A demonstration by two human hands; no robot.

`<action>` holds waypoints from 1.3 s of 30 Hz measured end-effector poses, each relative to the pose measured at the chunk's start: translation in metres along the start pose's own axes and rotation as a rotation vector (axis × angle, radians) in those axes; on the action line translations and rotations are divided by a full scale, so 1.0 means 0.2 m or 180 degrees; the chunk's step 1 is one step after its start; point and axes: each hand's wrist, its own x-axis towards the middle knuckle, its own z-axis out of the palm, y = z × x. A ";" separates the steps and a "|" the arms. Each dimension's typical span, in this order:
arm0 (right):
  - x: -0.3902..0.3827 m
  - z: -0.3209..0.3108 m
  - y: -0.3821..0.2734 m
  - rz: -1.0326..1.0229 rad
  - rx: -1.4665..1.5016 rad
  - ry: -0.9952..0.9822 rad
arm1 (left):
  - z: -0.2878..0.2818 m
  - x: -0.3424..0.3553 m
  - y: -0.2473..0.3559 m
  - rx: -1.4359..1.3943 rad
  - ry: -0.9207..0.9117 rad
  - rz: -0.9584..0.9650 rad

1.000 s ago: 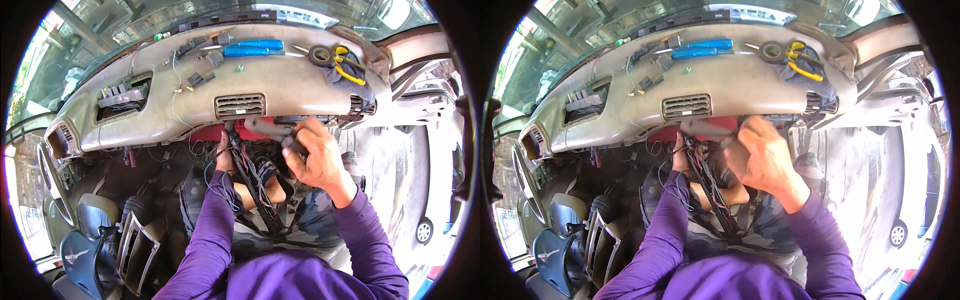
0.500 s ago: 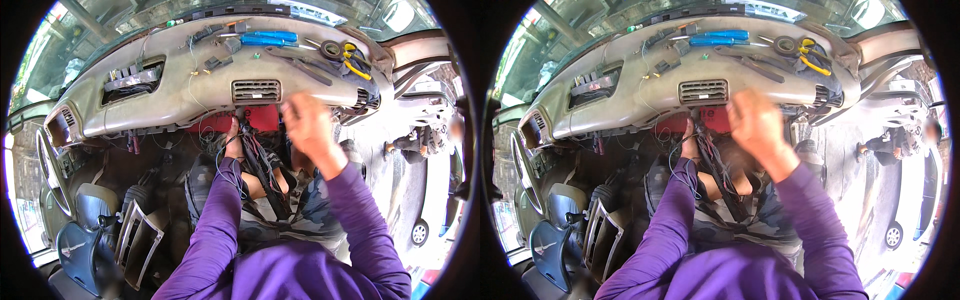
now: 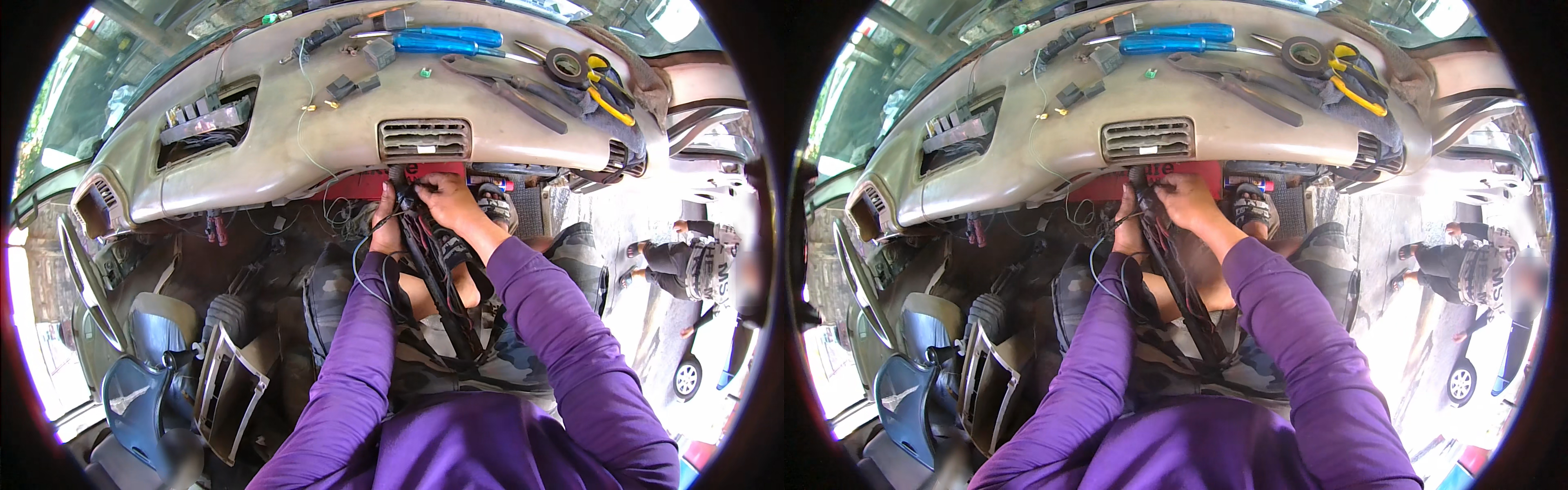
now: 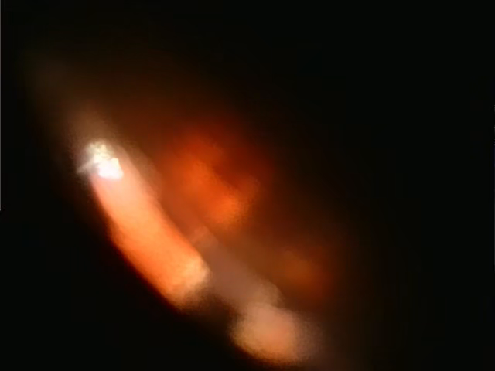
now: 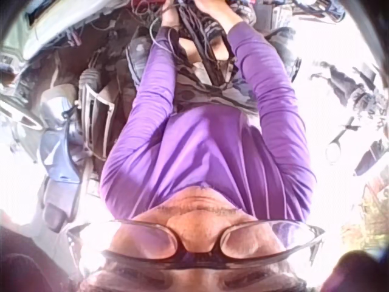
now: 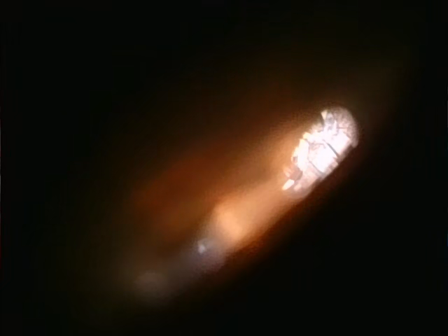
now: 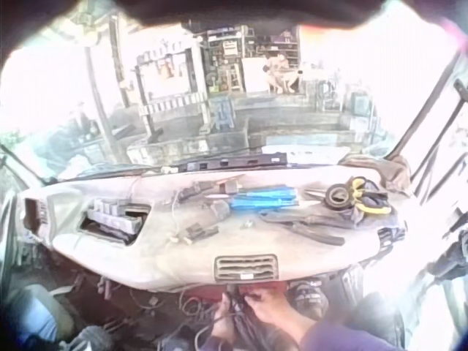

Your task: The person works inside a car with the dashboard partially disassembled, handling and connecting electrical wires and connectors under the dashboard. The person uses a soldering iron to join wires and then wraps the connections with electrical tape.

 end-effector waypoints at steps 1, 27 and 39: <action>0.01 0.03 0.02 -0.0158 -0.0128 0.0135 | 0.00 0.00 0.00 0.0011 -0.0021 -0.0020; 0.19 0.15 0.09 0.1362 0.0450 -0.0400 | 0.04 -0.07 0.00 0.0013 0.0279 -0.0086; 0.06 -0.08 -0.02 0.0019 0.0032 -0.0586 | -0.42 0.30 -0.22 0.1452 0.0066 0.1129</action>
